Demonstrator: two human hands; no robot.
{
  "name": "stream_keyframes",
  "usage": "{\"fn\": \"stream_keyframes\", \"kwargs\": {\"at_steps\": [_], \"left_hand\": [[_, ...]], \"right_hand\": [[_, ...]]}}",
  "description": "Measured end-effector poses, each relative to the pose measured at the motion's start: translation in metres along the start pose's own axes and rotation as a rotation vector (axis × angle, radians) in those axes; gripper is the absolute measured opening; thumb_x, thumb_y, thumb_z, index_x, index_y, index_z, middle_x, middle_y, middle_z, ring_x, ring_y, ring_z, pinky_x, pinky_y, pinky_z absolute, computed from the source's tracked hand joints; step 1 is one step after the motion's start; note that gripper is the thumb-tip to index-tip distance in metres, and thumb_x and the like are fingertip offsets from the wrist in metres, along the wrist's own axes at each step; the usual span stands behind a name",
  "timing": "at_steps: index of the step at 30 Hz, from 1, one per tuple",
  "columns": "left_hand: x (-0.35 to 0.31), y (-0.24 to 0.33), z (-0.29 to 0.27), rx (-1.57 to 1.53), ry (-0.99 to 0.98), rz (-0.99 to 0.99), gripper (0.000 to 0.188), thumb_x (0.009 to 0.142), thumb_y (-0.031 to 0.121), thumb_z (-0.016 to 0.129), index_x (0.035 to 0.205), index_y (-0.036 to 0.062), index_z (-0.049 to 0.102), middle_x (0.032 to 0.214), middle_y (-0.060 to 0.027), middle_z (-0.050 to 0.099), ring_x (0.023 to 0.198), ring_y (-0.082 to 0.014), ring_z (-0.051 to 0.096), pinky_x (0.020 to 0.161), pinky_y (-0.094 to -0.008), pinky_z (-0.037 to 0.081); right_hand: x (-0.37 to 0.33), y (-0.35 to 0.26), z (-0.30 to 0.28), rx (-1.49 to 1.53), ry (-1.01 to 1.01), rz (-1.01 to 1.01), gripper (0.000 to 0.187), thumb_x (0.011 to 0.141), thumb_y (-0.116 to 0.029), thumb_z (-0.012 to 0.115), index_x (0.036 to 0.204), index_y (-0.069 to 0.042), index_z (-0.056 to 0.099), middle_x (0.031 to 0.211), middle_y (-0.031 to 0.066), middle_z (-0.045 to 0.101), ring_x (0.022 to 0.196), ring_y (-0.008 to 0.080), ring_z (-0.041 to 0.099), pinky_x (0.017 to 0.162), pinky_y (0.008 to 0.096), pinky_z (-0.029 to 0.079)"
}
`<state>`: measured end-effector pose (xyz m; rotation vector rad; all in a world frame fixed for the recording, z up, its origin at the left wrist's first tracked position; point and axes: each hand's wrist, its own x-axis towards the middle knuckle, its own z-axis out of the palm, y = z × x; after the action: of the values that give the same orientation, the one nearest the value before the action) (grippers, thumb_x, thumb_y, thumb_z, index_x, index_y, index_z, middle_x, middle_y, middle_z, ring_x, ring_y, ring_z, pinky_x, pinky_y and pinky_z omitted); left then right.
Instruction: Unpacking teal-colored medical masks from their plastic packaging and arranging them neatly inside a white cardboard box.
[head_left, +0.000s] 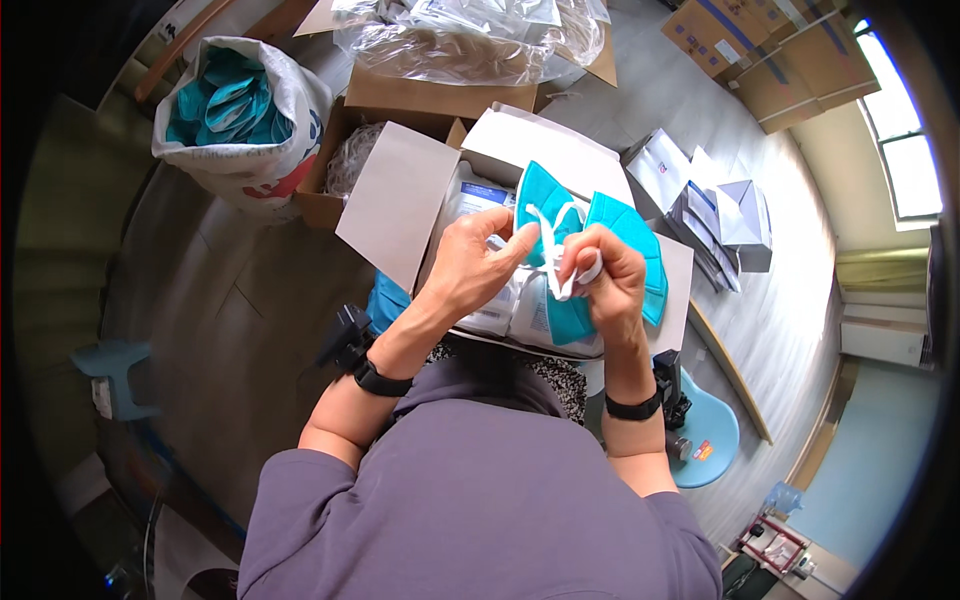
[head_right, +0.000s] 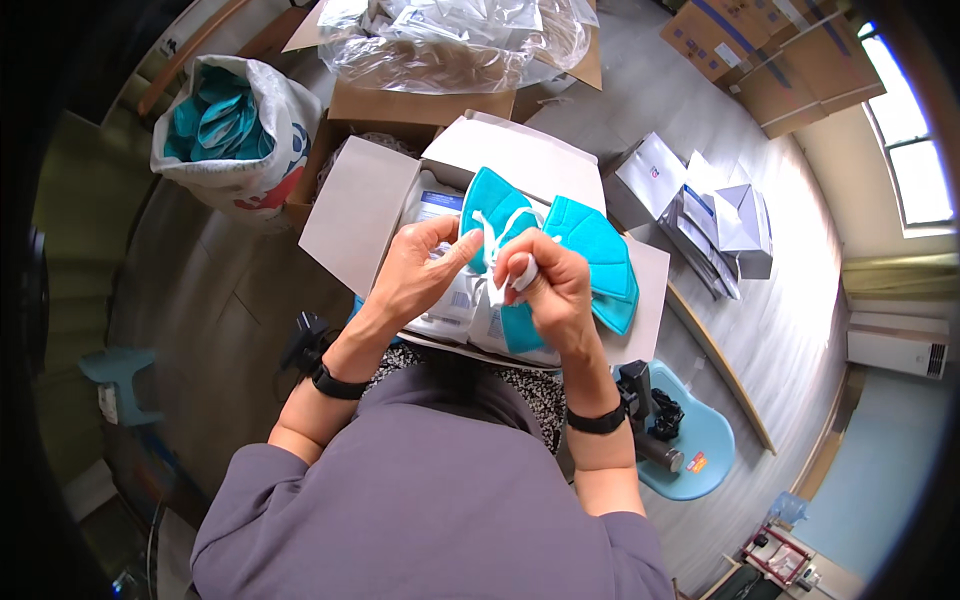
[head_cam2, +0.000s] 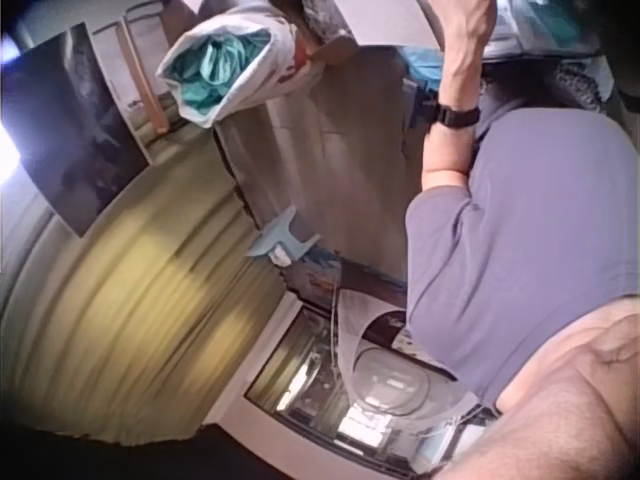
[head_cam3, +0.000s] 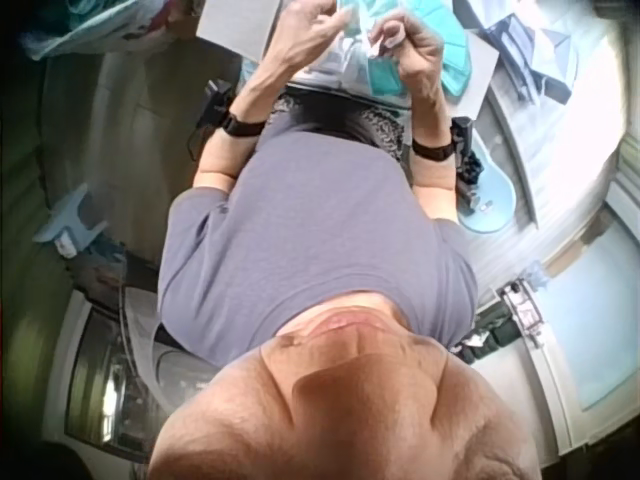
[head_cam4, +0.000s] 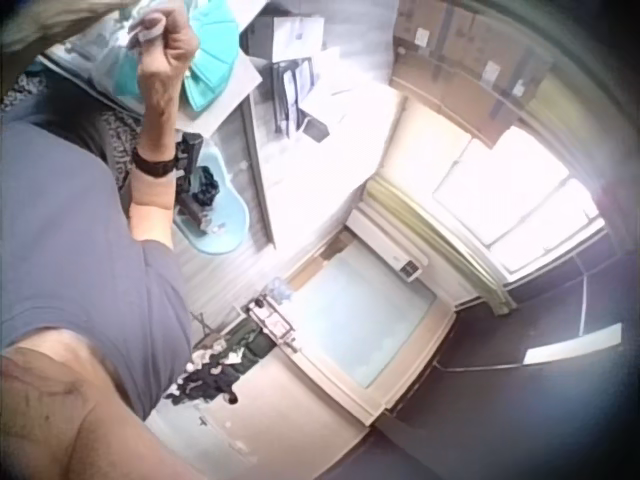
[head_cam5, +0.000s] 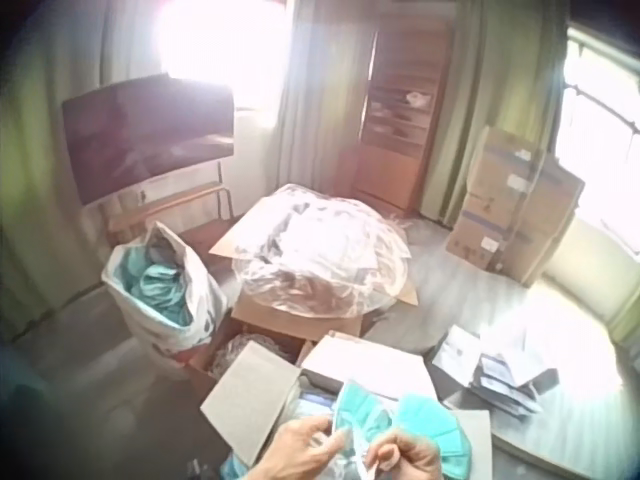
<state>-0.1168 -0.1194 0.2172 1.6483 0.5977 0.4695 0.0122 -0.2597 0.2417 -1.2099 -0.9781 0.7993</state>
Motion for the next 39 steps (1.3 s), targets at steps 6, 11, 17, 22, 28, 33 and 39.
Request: {"fn": "stream_keyframes", "kwargs": {"at_steps": [6, 11, 17, 22, 28, 33, 39], "left_hand": [[-0.001, 0.013, -0.013, 0.449, 0.319, 0.354, 0.016, 0.088, 0.016, 0.067, 0.077, 0.0052, 0.065, 0.07, -0.0051, 0.064, 0.074, -0.0233, 0.064, 0.085, -0.0424, 0.044], [-0.006, 0.024, -0.008, 0.632, 0.342, 0.553, 0.016, 0.083, 0.015, 0.07, 0.072, 0.0107, 0.059, 0.07, -0.0016, 0.06, 0.081, -0.0204, 0.063, 0.102, -0.0475, 0.033], [-0.012, 0.019, -0.001, 0.654, 0.237, 0.565, 0.014, 0.081, 0.015, 0.074, 0.078, 0.0104, 0.061, 0.075, -0.0021, 0.064, 0.083, -0.0206, 0.064, 0.098, -0.045, 0.036], [-0.011, 0.014, -0.007, 0.592, 0.237, 0.608, 0.015, 0.081, 0.011, 0.075, 0.078, 0.0081, 0.061, 0.075, -0.0046, 0.063, 0.08, -0.0215, 0.062, 0.086, -0.0377, 0.038], [-0.03, 0.037, -0.028, 0.329, 0.14, 0.482, 0.017, 0.082, 0.013, 0.077, 0.075, 0.0044, 0.064, 0.076, -0.0064, 0.063, 0.077, -0.0244, 0.059, 0.081, -0.0355, 0.039], [-0.016, 0.031, -0.026, 0.119, 0.25, 0.312, 0.025, 0.087, 0.014, 0.077, 0.076, 0.0004, 0.06, 0.069, -0.0033, 0.055, 0.064, -0.0122, 0.052, 0.054, -0.0311, 0.039], [-0.014, 0.023, -0.014, -0.191, 0.308, 0.094, 0.033, 0.092, 0.014, 0.074, 0.075, 0.0011, 0.048, 0.058, -0.003, 0.045, 0.054, -0.006, 0.041, 0.047, -0.0289, 0.035]], "right_hand": [[0.002, -0.007, -0.005, -0.033, 0.436, 0.094, 0.036, 0.084, -0.001, 0.049, 0.118, 0.002, 0.063, 0.095, 0.0055, 0.068, 0.069, 0.0042, 0.052, 0.064, 0.0179, 0.042], [0.017, -0.018, 0.024, -0.301, 0.409, -0.108, 0.032, 0.085, -0.001, 0.065, 0.117, 0.002, 0.063, 0.101, 0.0029, 0.067, 0.066, 0.0018, 0.047, 0.059, 0.0161, 0.039], [0.017, 0.007, 0.027, -0.253, 0.301, -0.015, 0.018, 0.088, -0.001, 0.075, 0.102, 0.002, 0.064, 0.1, 0.0032, 0.068, 0.066, 0.004, 0.052, 0.059, 0.0215, 0.045], [0.021, 0.004, 0.025, -0.711, 0.268, -0.275, 0.01, 0.083, 0.009, 0.068, 0.089, 0.001, 0.066, 0.077, 0.0104, 0.061, 0.071, 0.0218, 0.061, 0.064, 0.0319, 0.048], [0.025, 0.011, -0.035, -0.915, 0.638, -0.256, 0.007, 0.088, 0.001, 0.069, 0.084, 0.001, 0.064, 0.075, 0.0063, 0.061, 0.066, 0.0131, 0.056, 0.06, 0.0264, 0.046], [0.017, -0.017, 0.011, -0.39, 0.37, -0.148, 0.009, 0.094, -0.007, 0.07, 0.091, -0.001, 0.064, 0.078, -0.0033, 0.061, 0.067, 0.0029, 0.049, 0.06, 0.0169, 0.039], [0.012, 0.013, 0.044, -0.429, 0.256, -0.077, 0.015, 0.085, 0.0, 0.076, 0.091, 0.0, 0.063, 0.08, 0.0037, 0.059, 0.061, 0.008, 0.048, 0.056, 0.0228, 0.042]]}}
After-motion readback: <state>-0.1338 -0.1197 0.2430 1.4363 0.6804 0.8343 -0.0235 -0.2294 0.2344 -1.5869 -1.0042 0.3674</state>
